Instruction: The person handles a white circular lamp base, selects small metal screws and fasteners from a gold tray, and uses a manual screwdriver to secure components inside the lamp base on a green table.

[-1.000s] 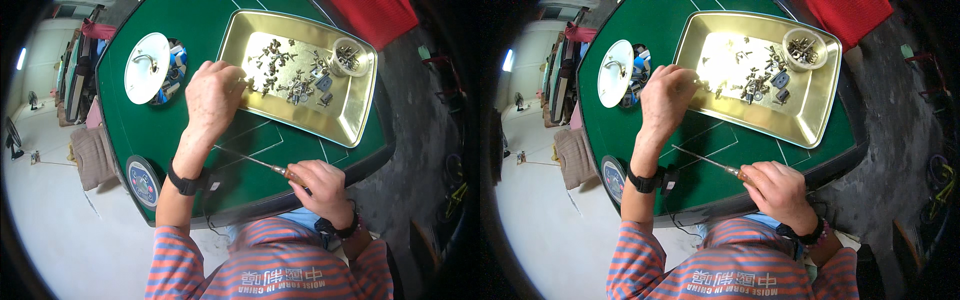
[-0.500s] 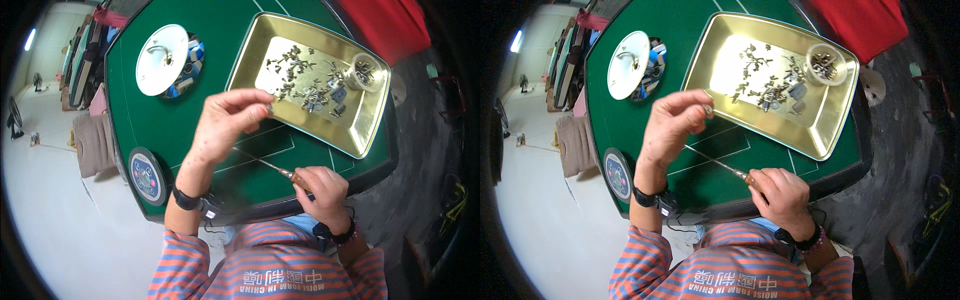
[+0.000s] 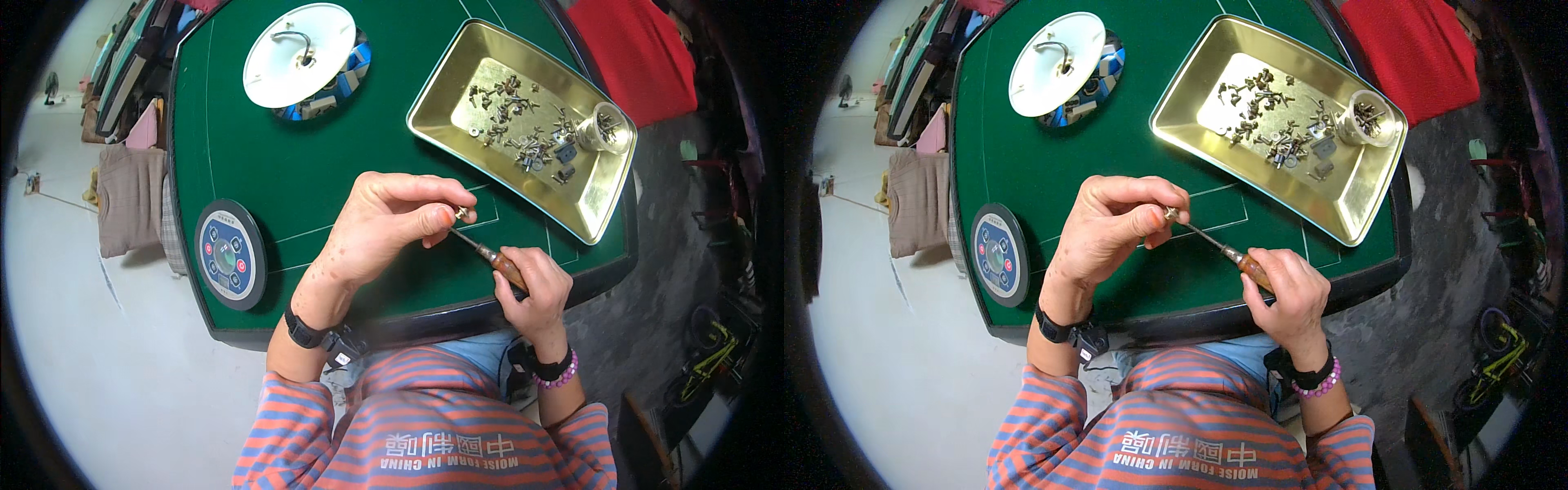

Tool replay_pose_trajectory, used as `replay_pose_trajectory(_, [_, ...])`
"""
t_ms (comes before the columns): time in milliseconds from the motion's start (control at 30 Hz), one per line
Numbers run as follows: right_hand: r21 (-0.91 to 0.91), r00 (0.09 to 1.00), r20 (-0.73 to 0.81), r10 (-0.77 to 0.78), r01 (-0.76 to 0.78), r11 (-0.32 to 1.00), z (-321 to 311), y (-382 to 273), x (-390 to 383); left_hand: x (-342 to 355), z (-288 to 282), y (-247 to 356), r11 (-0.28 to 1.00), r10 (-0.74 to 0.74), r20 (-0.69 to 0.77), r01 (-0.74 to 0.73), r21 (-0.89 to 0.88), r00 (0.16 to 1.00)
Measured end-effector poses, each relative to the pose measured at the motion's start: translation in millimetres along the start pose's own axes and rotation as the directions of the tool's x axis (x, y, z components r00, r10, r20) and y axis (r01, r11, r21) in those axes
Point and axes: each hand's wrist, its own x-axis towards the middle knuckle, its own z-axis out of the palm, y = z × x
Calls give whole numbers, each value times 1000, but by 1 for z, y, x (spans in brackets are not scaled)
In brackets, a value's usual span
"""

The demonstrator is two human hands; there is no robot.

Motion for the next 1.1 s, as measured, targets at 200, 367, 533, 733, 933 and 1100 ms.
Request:
replay_pose_trajectory(200, [71, 999, -36, 5, -2, 997, 3, 0, -4, -20, -4, 6, 997, 35, -8, -36, -67, 999])
replay_pose_trajectory(367, [311, 986, -20, 168, -153, 938, -13, -5, -14, -41, -10, 8, 992, 85, -28, -87, -94, 996])
replay_pose_trajectory(533, [422, 961, -4, 276, -249, 872, -36, -13, -40, -65, -12, 7, 983, 152, -91, -160, -92, 984])
replay_pose_trajectory(733, [495, 949, 15, 315, -281, 822, -62, -35, -58, -90, -17, 3, 972, 177, -126, -193, -135, 976])
replay_pose_trajectory(933, [426, 982, -1, 188, -170, 889, -80, -52, -62, -103, -24, -5, 950, 197, -148, -226, -215, 969])
replay_pose_trajectory(1100, [376, 993, 2, 119, -111, 920, -82, -66, -59, -113, -25, -6, 948, 207, -189, -245, -205, 960])
